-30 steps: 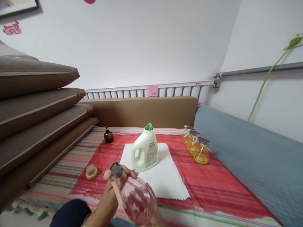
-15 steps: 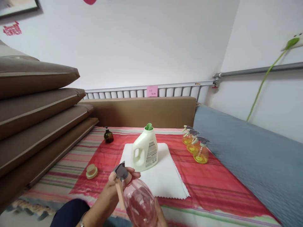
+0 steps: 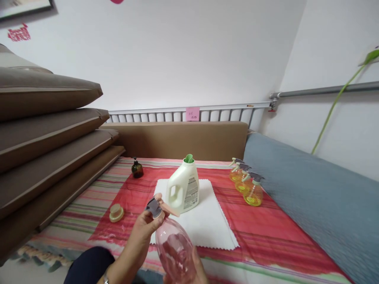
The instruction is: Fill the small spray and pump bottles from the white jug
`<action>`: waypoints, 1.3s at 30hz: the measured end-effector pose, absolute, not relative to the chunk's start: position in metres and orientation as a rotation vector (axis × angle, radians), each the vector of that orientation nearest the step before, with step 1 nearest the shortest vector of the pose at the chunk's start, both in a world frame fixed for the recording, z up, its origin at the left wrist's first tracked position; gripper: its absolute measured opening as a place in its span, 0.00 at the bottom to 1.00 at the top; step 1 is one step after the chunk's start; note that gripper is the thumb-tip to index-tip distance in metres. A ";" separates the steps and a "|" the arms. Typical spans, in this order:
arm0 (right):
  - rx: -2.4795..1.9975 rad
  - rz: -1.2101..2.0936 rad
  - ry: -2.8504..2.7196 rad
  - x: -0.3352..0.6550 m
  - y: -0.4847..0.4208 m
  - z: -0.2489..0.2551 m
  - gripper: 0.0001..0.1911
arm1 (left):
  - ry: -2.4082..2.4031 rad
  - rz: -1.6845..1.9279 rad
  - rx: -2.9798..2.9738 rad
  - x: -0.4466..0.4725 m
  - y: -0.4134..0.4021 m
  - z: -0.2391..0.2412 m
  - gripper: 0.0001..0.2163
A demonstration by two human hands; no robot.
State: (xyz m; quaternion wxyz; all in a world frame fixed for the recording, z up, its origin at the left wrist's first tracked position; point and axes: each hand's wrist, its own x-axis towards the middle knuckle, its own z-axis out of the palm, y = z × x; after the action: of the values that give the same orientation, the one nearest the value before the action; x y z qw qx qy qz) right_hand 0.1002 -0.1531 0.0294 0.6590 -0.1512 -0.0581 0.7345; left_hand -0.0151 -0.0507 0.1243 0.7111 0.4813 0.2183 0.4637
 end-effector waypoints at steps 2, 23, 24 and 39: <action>-0.379 1.654 -0.123 0.101 -0.153 0.029 0.17 | 0.460 1.018 1.053 -0.015 -0.052 0.127 0.18; -0.350 1.674 -0.107 0.098 -0.150 0.030 0.22 | 0.591 1.130 1.230 -0.018 -0.057 0.139 0.13; -0.344 1.680 -0.117 0.098 -0.149 0.030 0.23 | 0.601 1.125 1.246 -0.017 -0.058 0.140 0.12; -0.434 1.668 -0.023 0.103 -0.147 0.023 0.17 | 0.545 1.268 1.163 -0.033 -0.064 0.167 0.12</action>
State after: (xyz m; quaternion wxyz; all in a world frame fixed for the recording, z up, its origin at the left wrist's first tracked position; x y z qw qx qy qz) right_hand 0.1029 -0.1467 0.0227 0.6511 -0.1910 -0.0100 0.7345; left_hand -0.0334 -0.0636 0.1672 0.6199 0.5056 0.2371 0.5513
